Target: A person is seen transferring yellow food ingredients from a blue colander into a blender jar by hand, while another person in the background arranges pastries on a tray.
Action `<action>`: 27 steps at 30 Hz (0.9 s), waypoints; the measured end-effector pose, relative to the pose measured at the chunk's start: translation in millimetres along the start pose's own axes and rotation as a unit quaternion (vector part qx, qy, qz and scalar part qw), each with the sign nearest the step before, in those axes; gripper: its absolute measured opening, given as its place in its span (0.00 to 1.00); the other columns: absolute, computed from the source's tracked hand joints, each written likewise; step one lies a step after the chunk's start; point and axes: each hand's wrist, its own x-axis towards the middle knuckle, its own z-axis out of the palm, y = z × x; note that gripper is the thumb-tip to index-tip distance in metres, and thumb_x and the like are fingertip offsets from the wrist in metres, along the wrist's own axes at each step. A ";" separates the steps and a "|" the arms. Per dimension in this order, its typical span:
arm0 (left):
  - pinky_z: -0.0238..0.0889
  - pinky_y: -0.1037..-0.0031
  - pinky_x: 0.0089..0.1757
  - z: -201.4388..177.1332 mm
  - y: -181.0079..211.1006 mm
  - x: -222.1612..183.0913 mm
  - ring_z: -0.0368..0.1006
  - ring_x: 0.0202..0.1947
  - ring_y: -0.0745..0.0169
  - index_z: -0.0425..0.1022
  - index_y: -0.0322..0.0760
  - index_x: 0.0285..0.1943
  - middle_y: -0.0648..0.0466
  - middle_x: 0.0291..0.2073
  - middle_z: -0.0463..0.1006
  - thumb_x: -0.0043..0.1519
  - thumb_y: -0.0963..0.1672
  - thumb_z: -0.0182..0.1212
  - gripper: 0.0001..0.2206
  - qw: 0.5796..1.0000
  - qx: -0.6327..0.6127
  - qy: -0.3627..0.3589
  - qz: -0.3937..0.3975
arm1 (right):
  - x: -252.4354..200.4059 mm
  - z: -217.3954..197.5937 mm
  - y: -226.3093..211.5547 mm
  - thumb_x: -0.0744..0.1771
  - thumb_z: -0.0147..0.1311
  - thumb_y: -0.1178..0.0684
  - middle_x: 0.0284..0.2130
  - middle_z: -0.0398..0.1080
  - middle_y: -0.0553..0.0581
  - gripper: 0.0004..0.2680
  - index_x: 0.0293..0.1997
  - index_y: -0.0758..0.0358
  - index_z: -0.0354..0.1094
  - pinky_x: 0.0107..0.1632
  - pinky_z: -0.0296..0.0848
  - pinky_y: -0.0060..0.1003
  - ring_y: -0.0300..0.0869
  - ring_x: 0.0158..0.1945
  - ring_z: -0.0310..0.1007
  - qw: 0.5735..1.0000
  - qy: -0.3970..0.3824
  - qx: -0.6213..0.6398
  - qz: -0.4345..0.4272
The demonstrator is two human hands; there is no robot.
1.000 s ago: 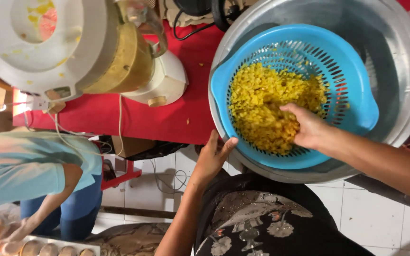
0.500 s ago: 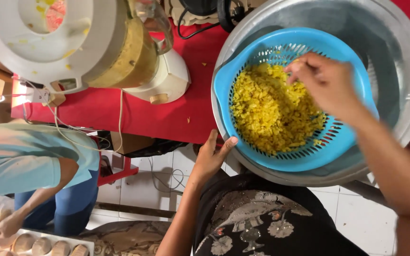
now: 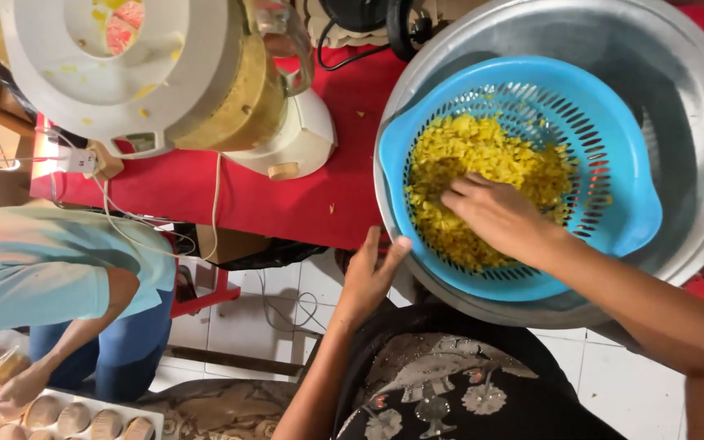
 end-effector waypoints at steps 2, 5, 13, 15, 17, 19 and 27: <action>0.56 0.47 0.64 -0.8 17.4 -11.4 0.62 0.69 0.29 0.55 0.25 0.77 0.29 0.67 0.67 0.63 0.65 0.41 0.46 0.994 -0.104 0.034 -0.014 | -1.5 -29.5 -10.2 0.67 0.55 0.60 0.45 0.78 0.59 0.09 0.50 0.56 0.79 0.58 0.75 0.48 0.53 0.57 0.75 0.994 -0.069 0.047 0.073; 0.65 0.45 0.57 8.5 -41.7 3.7 0.74 0.57 0.31 0.69 0.36 0.68 0.33 0.51 0.80 0.68 0.60 0.42 0.33 0.991 -0.069 0.113 -0.036 | 20.4 -31.1 37.3 0.70 0.55 0.57 0.30 0.77 0.62 0.05 0.42 0.58 0.79 0.48 0.80 0.41 0.51 0.42 0.80 0.991 0.036 -0.042 0.119; 0.70 0.49 0.49 5.0 -233.2 47.3 0.79 0.49 0.38 0.73 0.49 0.58 0.45 0.41 0.85 0.67 0.56 0.52 0.18 0.962 0.136 0.187 -0.143 | 67.9 28.5 85.8 0.68 0.63 0.53 0.36 0.79 0.61 0.07 0.48 0.59 0.72 0.45 0.78 0.50 0.56 0.43 0.80 0.949 0.163 0.170 0.208; 0.71 0.49 0.48 2.3 -281.1 46.5 0.79 0.49 0.38 0.74 0.47 0.57 0.45 0.39 0.85 0.67 0.54 0.52 0.17 0.953 0.154 0.198 -0.171 | 54.9 28.1 93.3 0.66 0.63 0.54 0.36 0.79 0.59 0.09 0.50 0.57 0.71 0.49 0.77 0.51 0.55 0.46 0.80 0.952 0.148 0.174 0.205; 0.72 0.50 0.49 -3.6 -319.3 41.5 0.79 0.51 0.37 0.75 0.50 0.58 0.42 0.44 0.84 0.66 0.57 0.52 0.20 0.931 0.165 0.189 -0.264 | 39.4 30.9 115.8 0.67 0.59 0.56 0.40 0.80 0.72 0.08 0.48 0.69 0.75 0.59 0.71 0.58 0.66 0.49 0.78 0.966 0.019 0.073 0.246; 0.72 0.50 0.50 -4.7 -350.7 33.4 0.79 0.52 0.37 0.76 0.49 0.58 0.41 0.46 0.84 0.65 0.56 0.53 0.19 0.923 0.145 0.198 -0.297 | 15.5 8.0 83.4 0.68 0.55 0.51 0.42 0.79 0.71 0.10 0.49 0.65 0.76 0.59 0.71 0.60 0.67 0.50 0.77 0.959 -0.009 0.096 0.267; 0.69 0.51 0.48 -16.5 -392.0 13.9 0.76 0.52 0.40 0.72 0.43 0.58 0.42 0.51 0.82 0.66 0.52 0.45 0.18 0.909 0.110 0.157 -0.371 | -6.2 -21.2 -15.1 0.71 0.51 0.53 0.24 0.70 0.57 0.18 0.69 0.66 0.57 0.14 0.63 0.26 0.36 0.15 0.60 0.950 -0.072 0.170 0.251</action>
